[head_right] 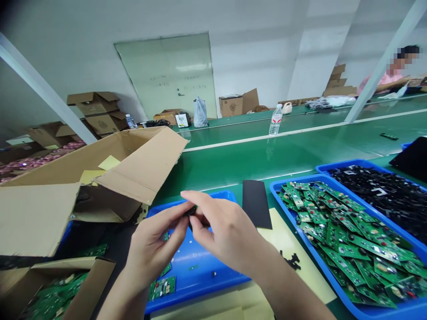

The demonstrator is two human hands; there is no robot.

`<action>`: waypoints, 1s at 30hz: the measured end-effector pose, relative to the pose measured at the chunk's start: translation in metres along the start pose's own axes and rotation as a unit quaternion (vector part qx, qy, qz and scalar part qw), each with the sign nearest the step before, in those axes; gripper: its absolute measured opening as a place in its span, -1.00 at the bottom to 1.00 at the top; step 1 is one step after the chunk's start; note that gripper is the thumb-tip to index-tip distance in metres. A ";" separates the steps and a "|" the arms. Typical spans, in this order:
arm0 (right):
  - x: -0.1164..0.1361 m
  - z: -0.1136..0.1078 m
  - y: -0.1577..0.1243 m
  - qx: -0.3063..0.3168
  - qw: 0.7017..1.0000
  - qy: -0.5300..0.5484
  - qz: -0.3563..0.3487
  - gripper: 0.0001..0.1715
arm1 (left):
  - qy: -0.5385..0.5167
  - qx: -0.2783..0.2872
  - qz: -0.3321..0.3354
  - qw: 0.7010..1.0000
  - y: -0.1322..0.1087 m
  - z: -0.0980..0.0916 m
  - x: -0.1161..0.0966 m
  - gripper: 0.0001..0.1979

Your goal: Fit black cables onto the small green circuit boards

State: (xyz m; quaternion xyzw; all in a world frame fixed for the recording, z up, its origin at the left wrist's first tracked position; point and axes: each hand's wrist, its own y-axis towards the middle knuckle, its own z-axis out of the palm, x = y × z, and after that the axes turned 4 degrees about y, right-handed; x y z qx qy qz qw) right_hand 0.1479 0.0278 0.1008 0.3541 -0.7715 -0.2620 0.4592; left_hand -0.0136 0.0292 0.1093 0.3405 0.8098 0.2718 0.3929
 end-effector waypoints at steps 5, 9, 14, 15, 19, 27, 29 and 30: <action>-0.006 0.003 0.001 -0.007 0.991 -0.110 -0.083 -0.62 | 0.058 0.034 -0.002 0.998 0.002 0.000 -0.001 -0.79; -0.009 0.005 0.001 0.003 0.987 -0.126 -0.102 -0.63 | 0.086 0.028 -0.002 0.996 0.002 0.002 -0.001 -0.80; -0.012 0.006 0.000 0.025 0.986 -0.126 -0.104 -0.60 | 0.076 0.035 -0.005 0.997 -0.001 0.005 0.001 -0.84; -0.012 0.006 0.000 0.025 0.986 -0.126 -0.105 -0.60 | 0.068 0.039 -0.011 0.997 -0.001 0.005 0.002 -0.84; -0.011 0.006 0.001 0.019 0.985 -0.129 -0.110 -0.62 | 0.048 0.060 -0.045 0.996 -0.003 0.006 0.005 -0.86; -0.010 0.008 0.001 0.036 0.985 -0.147 -0.082 -0.61 | 0.067 0.080 -0.056 0.993 0.001 0.003 0.006 -0.80; -0.009 0.009 0.002 0.043 0.984 -0.159 -0.071 -0.61 | 0.074 0.080 -0.056 0.992 -0.001 0.003 0.010 -0.79; -0.009 0.010 0.003 0.049 0.983 -0.166 -0.065 -0.61 | 0.075 0.075 -0.055 0.993 -0.001 0.003 0.011 -0.78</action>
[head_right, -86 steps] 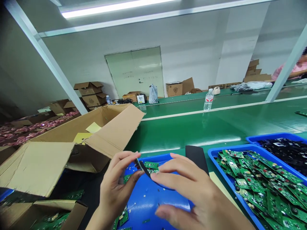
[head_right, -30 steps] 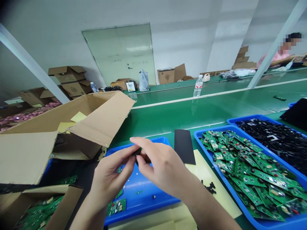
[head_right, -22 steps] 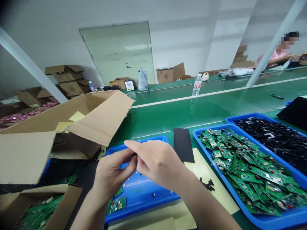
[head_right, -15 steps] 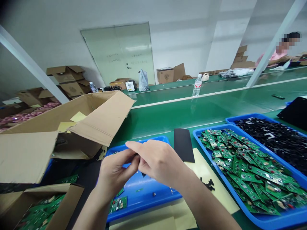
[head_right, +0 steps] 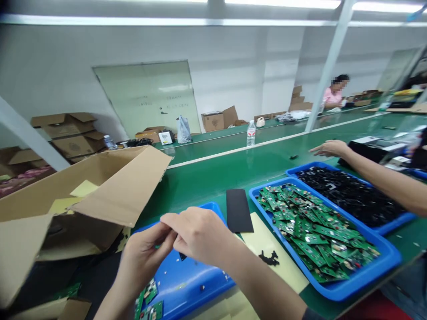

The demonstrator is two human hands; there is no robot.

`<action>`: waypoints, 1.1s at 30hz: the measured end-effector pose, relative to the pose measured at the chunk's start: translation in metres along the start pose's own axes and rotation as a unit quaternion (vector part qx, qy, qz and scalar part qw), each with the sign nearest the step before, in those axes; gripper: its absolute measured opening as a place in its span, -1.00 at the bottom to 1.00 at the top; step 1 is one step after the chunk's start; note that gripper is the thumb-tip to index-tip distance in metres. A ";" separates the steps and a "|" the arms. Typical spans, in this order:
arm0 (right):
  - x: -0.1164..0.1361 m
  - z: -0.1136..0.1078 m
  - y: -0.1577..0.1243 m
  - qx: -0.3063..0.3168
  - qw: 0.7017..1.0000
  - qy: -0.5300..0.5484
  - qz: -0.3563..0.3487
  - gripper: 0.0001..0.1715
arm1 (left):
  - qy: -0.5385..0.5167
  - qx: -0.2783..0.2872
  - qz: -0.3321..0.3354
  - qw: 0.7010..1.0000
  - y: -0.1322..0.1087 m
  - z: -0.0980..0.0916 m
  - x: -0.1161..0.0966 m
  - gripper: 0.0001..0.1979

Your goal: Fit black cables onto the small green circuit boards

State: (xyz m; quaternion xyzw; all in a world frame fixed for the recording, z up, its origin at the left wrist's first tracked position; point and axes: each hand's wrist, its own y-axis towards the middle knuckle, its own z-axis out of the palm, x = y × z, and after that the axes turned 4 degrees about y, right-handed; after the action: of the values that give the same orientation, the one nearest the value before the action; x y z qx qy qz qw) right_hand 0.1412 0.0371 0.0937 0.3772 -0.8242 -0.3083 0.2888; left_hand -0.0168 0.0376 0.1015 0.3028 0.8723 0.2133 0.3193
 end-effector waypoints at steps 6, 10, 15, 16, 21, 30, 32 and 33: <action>-0.010 -0.003 0.010 -0.008 0.995 -0.034 0.090 -0.62 | -0.013 -0.052 -0.053 0.997 -0.004 -0.002 0.006 -0.78; -0.016 -0.022 0.010 -0.028 0.977 0.093 0.191 -0.61 | -0.074 -0.046 -0.072 0.994 -0.004 -0.006 0.010 -0.75; -0.010 -0.035 0.001 0.134 0.934 0.211 0.255 -0.63 | -0.165 -0.064 -0.142 0.974 -0.001 -0.012 0.016 -0.65; -0.008 -0.034 0.000 0.153 0.926 0.232 0.254 -0.63 | -0.177 -0.055 -0.145 0.972 0.000 -0.014 0.016 -0.63; 0.002 -0.027 -0.007 0.123 0.895 0.342 0.260 -0.77 | -0.228 -0.066 -0.130 0.963 0.002 -0.018 0.012 -0.59; 0.007 -0.013 -0.044 0.043 0.792 0.452 0.408 -0.70 | -0.126 -0.025 -0.017 0.992 0.011 -0.001 0.006 -0.77; 0.006 -0.011 -0.052 0.034 0.784 0.451 0.425 -0.70 | -0.109 0.002 -0.002 0.994 0.011 0.004 0.004 -0.79; 0.006 -0.010 -0.056 0.033 0.781 0.451 0.430 -0.71 | -0.103 0.011 0.003 0.995 0.010 0.006 0.003 -0.79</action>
State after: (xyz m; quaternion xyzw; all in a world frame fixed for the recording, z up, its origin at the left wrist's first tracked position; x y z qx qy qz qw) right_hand 0.1698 0.0003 0.0612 0.0889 -0.6862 0.0807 0.7174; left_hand -0.0101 0.0479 0.1017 0.3295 0.8361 0.1726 0.4033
